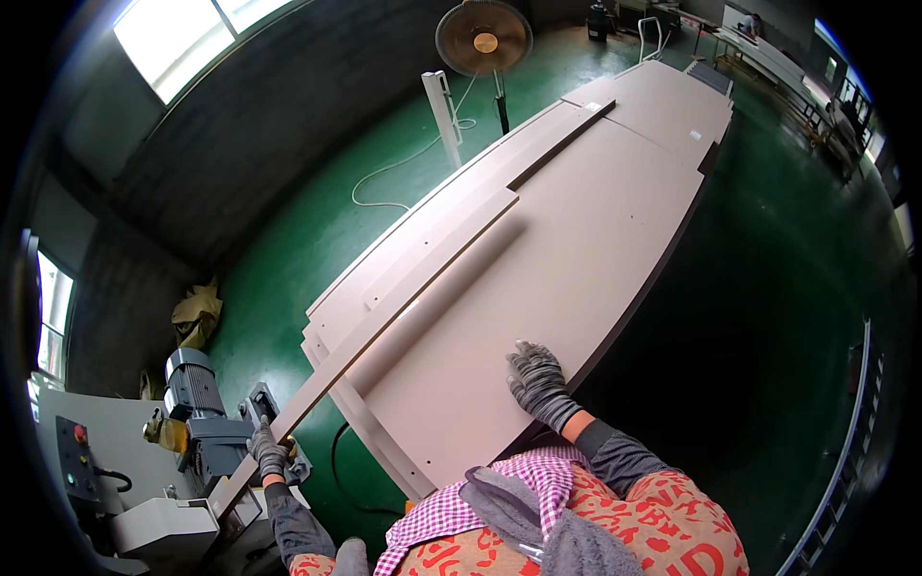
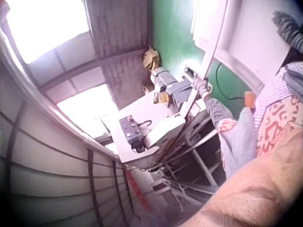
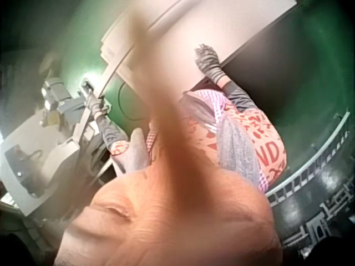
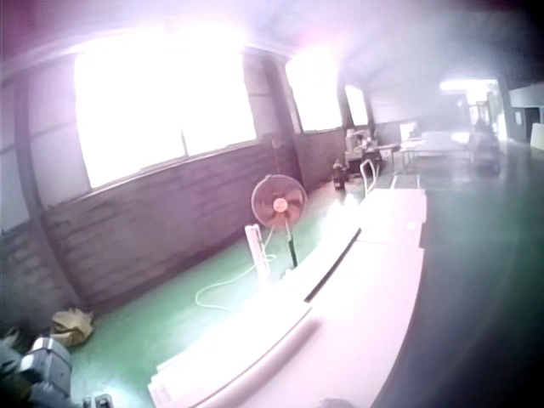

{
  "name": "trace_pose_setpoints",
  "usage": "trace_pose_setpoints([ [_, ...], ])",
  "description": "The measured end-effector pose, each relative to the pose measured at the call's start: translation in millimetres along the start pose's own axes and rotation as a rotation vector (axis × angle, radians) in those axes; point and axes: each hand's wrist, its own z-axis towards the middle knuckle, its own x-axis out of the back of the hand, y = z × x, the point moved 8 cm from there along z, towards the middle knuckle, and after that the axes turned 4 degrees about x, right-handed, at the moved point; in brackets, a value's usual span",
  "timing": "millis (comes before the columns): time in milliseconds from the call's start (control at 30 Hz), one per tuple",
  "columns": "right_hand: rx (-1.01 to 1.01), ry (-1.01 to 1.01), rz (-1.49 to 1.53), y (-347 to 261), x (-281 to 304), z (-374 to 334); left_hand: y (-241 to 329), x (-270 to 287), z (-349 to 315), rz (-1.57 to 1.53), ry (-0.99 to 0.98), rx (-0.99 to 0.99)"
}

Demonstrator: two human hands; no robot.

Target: The person moves long wooden planks and shorter wooden blocks by hand from a stack onto a machinery surface and a side rail.

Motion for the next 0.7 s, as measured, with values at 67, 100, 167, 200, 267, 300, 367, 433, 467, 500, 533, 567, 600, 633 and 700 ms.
trace_pose_setpoints([
  [67, 0.004, 0.003, -0.013, 0.7, -2.7, 0.2, -12.9, -3.4, 0.9, -0.002, -0.001, 0.019],
  [100, 0.010, 0.009, -0.026, 0.5, -4.4, 0.5, -20.0, -5.8, 1.2, -0.002, -0.001, 0.029],
  [167, 0.027, 0.019, -0.061, -0.4, -6.4, 1.3, -28.7, -7.7, 0.3, -0.002, 0.003, 0.037],
  [200, 0.038, 0.023, -0.085, -1.5, -7.1, 1.0, -30.6, -6.6, -0.3, 0.001, -0.013, 0.047],
  [267, 0.045, 0.035, -0.105, -2.5, -5.6, 0.6, -31.0, -4.4, -2.2, 0.006, -0.032, 0.063],
  [300, 0.040, 0.042, -0.102, -2.6, -3.5, 0.9, -30.9, -6.8, -0.5, 0.009, -0.031, 0.058],
  [367, 0.041, 0.050, -0.097, -3.1, -1.9, 1.4, -31.1, -7.8, 1.5, 0.018, -0.027, 0.051],
  [433, 0.050, 0.052, -0.095, -3.9, -3.5, 2.3, -30.9, -7.8, 1.5, 0.048, -0.060, 0.072],
  [467, 0.054, 0.056, -0.089, -4.2, -3.5, 2.9, -32.2, -10.3, 1.4, 0.049, -0.050, 0.067],
  [500, 0.054, 0.059, -0.084, -3.6, -4.0, 2.5, -30.3, -10.7, 2.2, 0.051, -0.041, 0.058],
  [533, 0.054, 0.062, -0.079, -3.1, -3.7, 2.7, -28.6, -11.7, 3.6, 0.055, -0.061, 0.063],
  [567, 0.050, 0.071, -0.069, -2.7, -2.1, 2.0, -23.7, -8.4, 3.4, 0.056, -0.045, 0.051],
  [600, 0.046, 0.080, -0.060, -2.7, 0.3, 1.3, -18.6, -5.5, 3.6, 0.057, -0.046, 0.048],
  [633, 0.043, 0.090, -0.050, -2.7, 2.5, 0.9, -14.0, -2.2, 3.1, 0.058, -0.047, 0.045],
  [700, 0.046, 0.087, -0.031, -3.9, 3.2, 0.5, -8.2, 7.0, -3.9, 0.063, -0.040, 0.032],
])
